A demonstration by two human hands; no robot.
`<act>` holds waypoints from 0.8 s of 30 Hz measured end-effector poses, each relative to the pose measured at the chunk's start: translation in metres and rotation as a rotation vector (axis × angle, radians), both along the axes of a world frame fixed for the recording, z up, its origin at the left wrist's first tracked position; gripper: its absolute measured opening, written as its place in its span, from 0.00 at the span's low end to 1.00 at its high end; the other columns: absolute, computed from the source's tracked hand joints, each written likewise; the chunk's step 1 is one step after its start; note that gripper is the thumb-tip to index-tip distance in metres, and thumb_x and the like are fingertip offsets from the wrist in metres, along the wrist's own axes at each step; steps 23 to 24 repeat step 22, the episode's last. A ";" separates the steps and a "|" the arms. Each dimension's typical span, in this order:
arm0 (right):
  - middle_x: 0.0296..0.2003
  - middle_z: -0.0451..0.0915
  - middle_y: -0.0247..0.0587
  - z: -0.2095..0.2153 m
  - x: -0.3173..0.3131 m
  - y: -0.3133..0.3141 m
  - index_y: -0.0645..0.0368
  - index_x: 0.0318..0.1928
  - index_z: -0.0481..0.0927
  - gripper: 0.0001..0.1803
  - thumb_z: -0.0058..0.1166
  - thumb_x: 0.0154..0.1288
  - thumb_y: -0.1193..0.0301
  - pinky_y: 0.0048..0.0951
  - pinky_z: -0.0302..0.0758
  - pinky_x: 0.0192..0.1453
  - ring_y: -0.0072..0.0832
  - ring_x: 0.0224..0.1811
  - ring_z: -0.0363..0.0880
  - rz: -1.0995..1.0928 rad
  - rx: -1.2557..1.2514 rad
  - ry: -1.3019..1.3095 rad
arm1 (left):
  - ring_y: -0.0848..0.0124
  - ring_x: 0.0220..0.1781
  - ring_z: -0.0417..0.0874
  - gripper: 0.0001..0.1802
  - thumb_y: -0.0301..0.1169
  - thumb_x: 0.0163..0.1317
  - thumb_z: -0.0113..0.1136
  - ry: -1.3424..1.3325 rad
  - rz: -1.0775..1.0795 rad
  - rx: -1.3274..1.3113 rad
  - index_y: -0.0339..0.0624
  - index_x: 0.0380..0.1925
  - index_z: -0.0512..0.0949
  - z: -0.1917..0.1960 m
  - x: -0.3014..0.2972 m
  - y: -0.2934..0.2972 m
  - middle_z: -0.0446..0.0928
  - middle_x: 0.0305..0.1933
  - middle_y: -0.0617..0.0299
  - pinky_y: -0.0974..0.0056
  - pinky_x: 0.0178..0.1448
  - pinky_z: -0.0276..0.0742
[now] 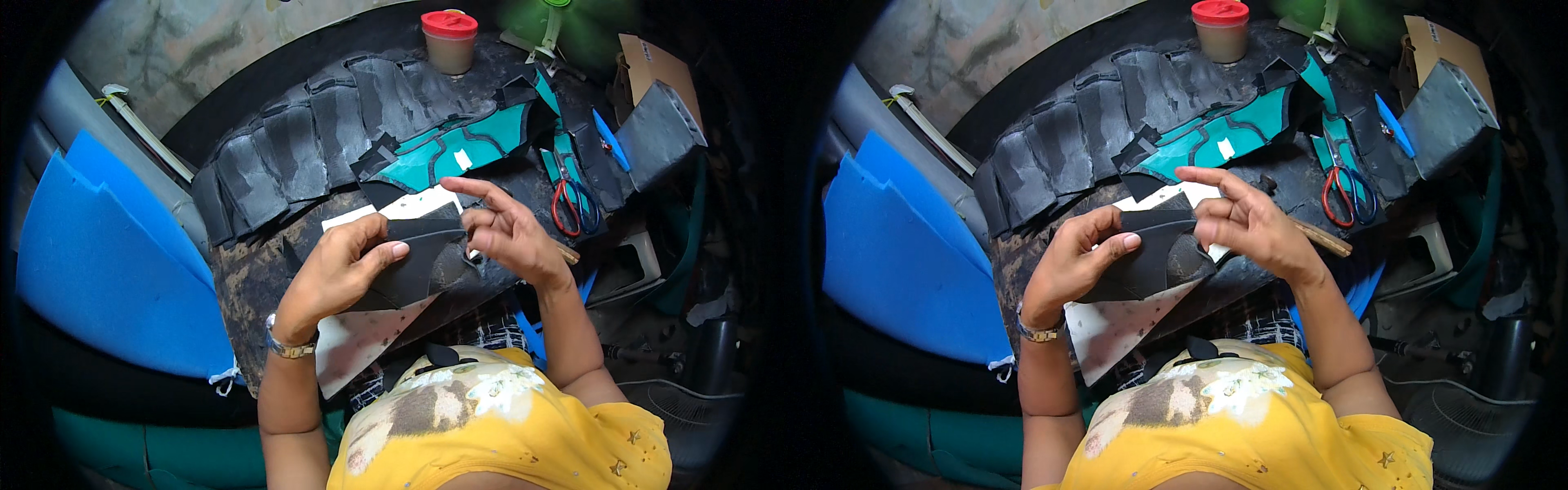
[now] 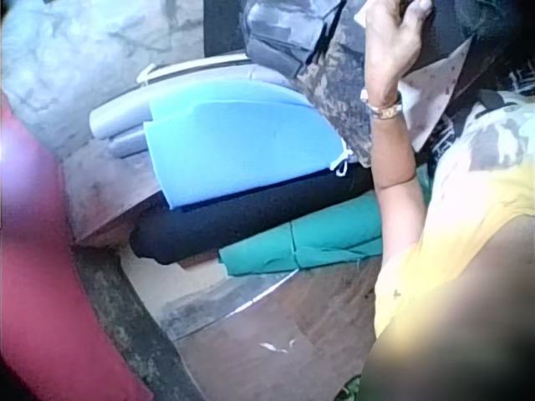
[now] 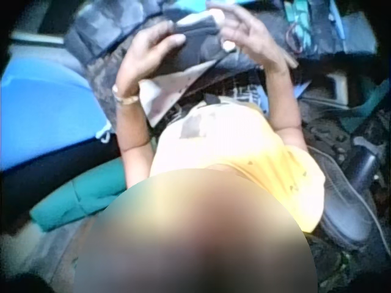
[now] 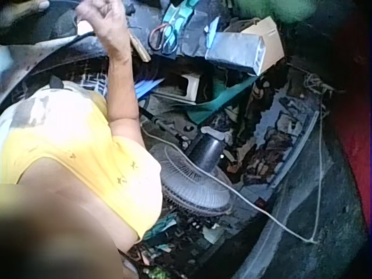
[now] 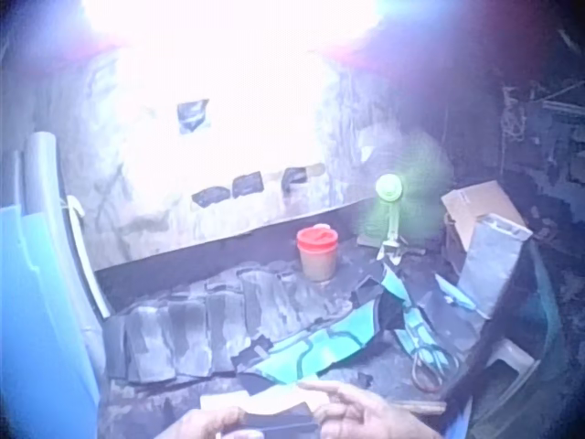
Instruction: The person assembles a shoe-like item by hand, using a hammer to press and shape teal and black foam pieces, then trims a blue foam strip with scissors and fits it into the assembly. The person repeatedly adjusts and hammers the components to form the final shape.
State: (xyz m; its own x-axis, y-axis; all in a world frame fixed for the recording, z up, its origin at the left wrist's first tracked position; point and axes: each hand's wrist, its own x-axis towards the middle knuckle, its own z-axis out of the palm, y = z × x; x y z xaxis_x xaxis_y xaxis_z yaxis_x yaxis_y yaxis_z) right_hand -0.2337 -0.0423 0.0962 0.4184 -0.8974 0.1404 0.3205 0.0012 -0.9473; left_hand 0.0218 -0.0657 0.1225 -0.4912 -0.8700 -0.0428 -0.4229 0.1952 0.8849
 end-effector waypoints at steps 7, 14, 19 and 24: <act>0.32 0.75 0.30 -0.005 0.013 0.010 0.59 0.69 0.62 0.32 0.60 0.67 0.81 0.19 0.70 0.43 0.14 0.36 0.73 -0.180 -0.102 0.111 | 0.83 0.28 0.62 0.15 0.36 0.69 0.64 0.091 -0.059 0.143 0.38 0.30 0.74 -0.003 0.007 -0.004 0.66 0.25 0.74 0.71 0.29 0.59; 0.33 0.74 0.31 -0.013 0.009 -0.006 0.56 0.67 0.62 0.29 0.59 0.70 0.79 0.20 0.71 0.41 0.15 0.36 0.72 -0.033 0.000 0.050 | 0.84 0.29 0.61 0.15 0.35 0.71 0.63 0.192 -0.096 0.218 0.40 0.29 0.71 -0.007 0.015 -0.012 0.65 0.26 0.75 0.72 0.29 0.58; 0.33 0.75 0.32 -0.026 0.017 0.007 0.55 0.72 0.60 0.34 0.59 0.71 0.76 0.19 0.71 0.41 0.14 0.35 0.72 -0.123 -0.047 0.149 | 0.83 0.29 0.62 0.15 0.35 0.71 0.63 0.087 -0.038 0.138 0.40 0.30 0.70 -0.014 0.014 -0.009 0.64 0.26 0.74 0.71 0.29 0.59; 0.37 0.81 0.35 -0.027 0.002 0.007 0.52 0.73 0.60 0.33 0.57 0.72 0.76 0.18 0.74 0.46 0.14 0.40 0.78 -0.169 0.068 0.176 | 0.82 0.29 0.62 0.15 0.36 0.70 0.64 0.096 -0.037 0.030 0.41 0.31 0.71 -0.013 0.017 -0.007 0.64 0.26 0.72 0.71 0.29 0.60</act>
